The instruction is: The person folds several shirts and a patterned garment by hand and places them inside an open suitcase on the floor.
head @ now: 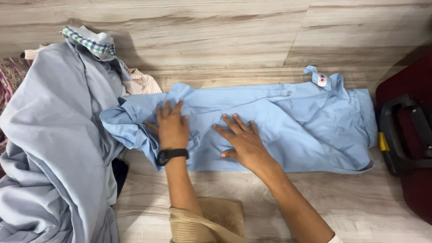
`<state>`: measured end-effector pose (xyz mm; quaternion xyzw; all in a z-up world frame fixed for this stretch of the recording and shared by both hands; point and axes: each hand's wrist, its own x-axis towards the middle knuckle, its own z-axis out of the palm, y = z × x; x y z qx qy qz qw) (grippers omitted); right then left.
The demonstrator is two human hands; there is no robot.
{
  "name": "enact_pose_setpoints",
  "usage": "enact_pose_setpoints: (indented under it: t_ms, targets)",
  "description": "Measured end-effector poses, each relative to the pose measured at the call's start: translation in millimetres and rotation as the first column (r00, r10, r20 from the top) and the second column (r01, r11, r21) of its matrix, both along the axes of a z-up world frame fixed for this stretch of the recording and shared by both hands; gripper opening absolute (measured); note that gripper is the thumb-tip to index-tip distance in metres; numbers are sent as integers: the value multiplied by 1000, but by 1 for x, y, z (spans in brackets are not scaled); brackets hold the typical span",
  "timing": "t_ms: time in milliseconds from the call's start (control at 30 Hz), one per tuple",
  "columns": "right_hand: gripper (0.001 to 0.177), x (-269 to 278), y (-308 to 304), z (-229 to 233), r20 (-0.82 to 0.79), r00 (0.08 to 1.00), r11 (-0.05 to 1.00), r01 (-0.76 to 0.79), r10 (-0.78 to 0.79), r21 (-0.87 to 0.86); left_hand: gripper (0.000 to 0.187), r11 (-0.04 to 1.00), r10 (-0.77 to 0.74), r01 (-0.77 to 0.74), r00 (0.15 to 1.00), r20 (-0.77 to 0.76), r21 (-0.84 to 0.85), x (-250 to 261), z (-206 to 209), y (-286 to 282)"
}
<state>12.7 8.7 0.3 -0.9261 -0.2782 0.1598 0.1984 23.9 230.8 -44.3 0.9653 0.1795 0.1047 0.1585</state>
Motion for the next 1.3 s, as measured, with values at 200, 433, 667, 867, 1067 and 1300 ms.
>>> enact_pose_setpoints:
  t_ms: [200,433,667,867,1067,1300]
  targets:
    - [92,0,0,0,9,1000,1000,8,-9,19,46,993,95,-94,996,-2,-76,2,0,-3]
    - [72,40,-49,4,-135,990,949,7,38,315,39,976,-195,203,976,99,-75,12,8,-50]
    - [48,47,-116,40,-142,963,844,270,-230,463,25,981,-193,187,965,178,51,14,3,-46]
    - [51,41,-114,54,-41,973,851,217,-226,478,16,975,-212,221,928,307,7,0,47,-52]
    - [65,23,-89,83,-36,983,805,169,-181,569,11,968,-230,247,938,260,-35,-20,109,-87]
    - [52,10,-81,93,137,985,846,14,-103,533,14,850,-469,522,810,352,-69,-49,143,-131]
